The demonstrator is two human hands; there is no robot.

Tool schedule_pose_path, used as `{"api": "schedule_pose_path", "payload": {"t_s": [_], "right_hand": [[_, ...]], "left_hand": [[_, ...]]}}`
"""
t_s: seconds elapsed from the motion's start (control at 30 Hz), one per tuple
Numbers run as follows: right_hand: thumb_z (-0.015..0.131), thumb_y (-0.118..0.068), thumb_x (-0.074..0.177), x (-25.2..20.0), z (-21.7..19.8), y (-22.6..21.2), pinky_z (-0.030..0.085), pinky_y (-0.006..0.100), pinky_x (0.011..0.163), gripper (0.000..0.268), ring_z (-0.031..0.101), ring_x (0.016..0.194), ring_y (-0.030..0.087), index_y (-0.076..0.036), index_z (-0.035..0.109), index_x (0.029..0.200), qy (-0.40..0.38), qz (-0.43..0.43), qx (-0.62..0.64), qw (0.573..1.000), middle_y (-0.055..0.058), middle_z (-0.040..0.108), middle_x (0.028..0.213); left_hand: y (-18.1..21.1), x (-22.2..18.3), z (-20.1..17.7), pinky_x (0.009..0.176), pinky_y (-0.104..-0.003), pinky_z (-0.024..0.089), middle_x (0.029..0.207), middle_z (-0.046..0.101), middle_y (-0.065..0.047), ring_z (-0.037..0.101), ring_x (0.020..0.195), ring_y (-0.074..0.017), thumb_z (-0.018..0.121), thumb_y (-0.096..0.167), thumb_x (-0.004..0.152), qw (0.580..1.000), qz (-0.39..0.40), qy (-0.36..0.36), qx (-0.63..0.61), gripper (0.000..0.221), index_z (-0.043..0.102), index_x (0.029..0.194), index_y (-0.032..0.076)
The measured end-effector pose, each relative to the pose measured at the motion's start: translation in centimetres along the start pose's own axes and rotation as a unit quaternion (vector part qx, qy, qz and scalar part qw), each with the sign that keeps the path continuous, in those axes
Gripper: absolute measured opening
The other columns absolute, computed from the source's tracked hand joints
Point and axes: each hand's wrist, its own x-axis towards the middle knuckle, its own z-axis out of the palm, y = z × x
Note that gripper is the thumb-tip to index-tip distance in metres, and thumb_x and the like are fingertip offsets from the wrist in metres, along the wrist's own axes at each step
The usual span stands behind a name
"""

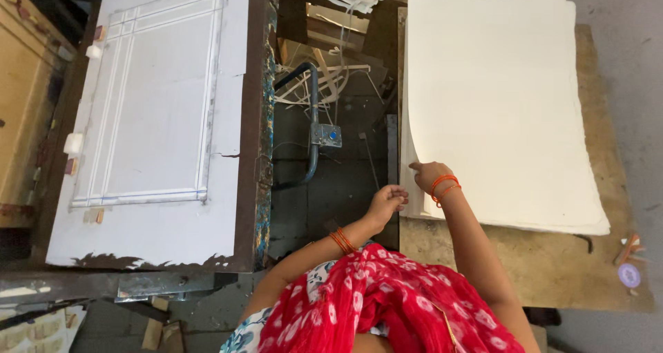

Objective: The person repeatedly picks up large white paper sheets from a stack and places them onto a blue paper cutting machine. They continue this process, moving sheets one at a time from the source stack to the machine surface.

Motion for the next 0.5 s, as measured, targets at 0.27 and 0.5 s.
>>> {"api": "schedule_pose_path", "payload": {"t_s": [0.27,0.5], "right_hand": [[0.051,-0.025,0.097,-0.8,-0.4,1.3,0.057,0.045,0.088,0.047,0.073,0.089,0.032,-0.031,0.060,0.142,0.001,-0.023,0.056,0.998,0.016,0.076,0.096],[0.052,-0.021,0.094,-1.7,-2.7,0.9,0.057,0.045,0.083,0.048,0.073,0.081,0.033,-0.031,0.063,0.140,-0.011,-0.007,0.118,0.993,0.018,0.075,0.083]], "left_hand": [[-1.2,1.2,0.6,0.087,-0.031,0.056,0.119,0.067,-0.011,0.067,0.103,-0.0176,0.057,-0.003,0.092,0.999,0.032,-0.004,0.026,0.037,0.058,0.129,-0.004],[0.1,1.2,1.5,0.086,-0.030,0.056,0.121,0.064,-0.013,0.067,0.100,-0.0191,0.058,-0.004,0.092,0.998,0.012,0.013,0.056,0.044,0.053,0.136,-0.006]]}}
